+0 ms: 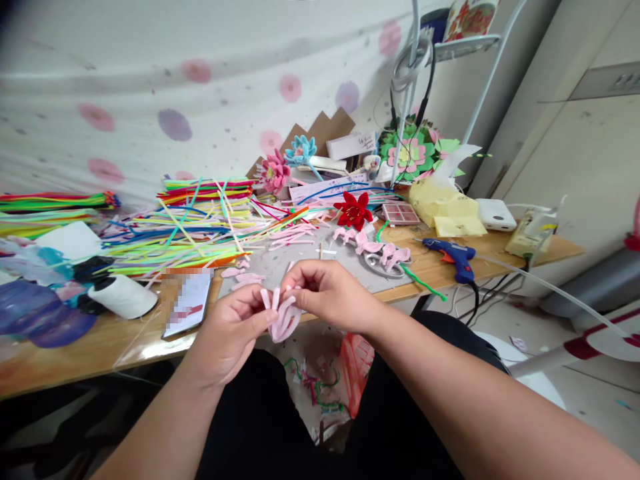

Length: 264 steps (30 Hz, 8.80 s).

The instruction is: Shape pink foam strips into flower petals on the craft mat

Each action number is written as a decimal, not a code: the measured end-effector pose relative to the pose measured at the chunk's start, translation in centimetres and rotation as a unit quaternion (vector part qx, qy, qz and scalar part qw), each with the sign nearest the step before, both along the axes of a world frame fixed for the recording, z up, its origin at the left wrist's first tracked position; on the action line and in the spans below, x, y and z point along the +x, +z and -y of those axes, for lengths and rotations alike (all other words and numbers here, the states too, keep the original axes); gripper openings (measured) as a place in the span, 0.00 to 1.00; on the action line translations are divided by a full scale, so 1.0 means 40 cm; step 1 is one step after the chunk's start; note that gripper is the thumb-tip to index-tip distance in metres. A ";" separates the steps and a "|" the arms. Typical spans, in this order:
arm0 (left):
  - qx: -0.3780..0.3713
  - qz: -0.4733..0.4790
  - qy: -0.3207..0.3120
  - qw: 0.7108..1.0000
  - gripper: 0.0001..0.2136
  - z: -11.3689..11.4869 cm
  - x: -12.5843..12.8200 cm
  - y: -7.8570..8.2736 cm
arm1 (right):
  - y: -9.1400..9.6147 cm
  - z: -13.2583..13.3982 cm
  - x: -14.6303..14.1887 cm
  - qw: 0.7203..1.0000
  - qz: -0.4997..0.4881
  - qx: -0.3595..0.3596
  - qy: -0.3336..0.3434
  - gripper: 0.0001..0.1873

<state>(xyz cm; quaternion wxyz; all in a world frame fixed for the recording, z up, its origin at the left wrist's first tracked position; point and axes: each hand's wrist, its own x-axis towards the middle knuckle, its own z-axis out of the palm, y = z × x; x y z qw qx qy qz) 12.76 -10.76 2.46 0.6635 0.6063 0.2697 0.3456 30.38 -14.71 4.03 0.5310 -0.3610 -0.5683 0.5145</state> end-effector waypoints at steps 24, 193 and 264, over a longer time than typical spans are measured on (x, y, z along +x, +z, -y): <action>-0.001 0.018 0.024 1.000 0.04 0.015 0.006 -0.008 | 0.002 -0.001 -0.016 0.996 0.038 0.009 -0.074 0.15; 0.008 -0.215 -0.027 0.976 0.12 -0.007 -0.042 -0.022 | -0.047 0.003 -0.021 0.726 0.599 0.337 -0.025 0.09; 0.275 -0.086 -0.018 0.957 0.10 0.026 -0.039 -0.019 | -0.015 0.005 -0.004 0.990 0.064 0.073 0.102 0.08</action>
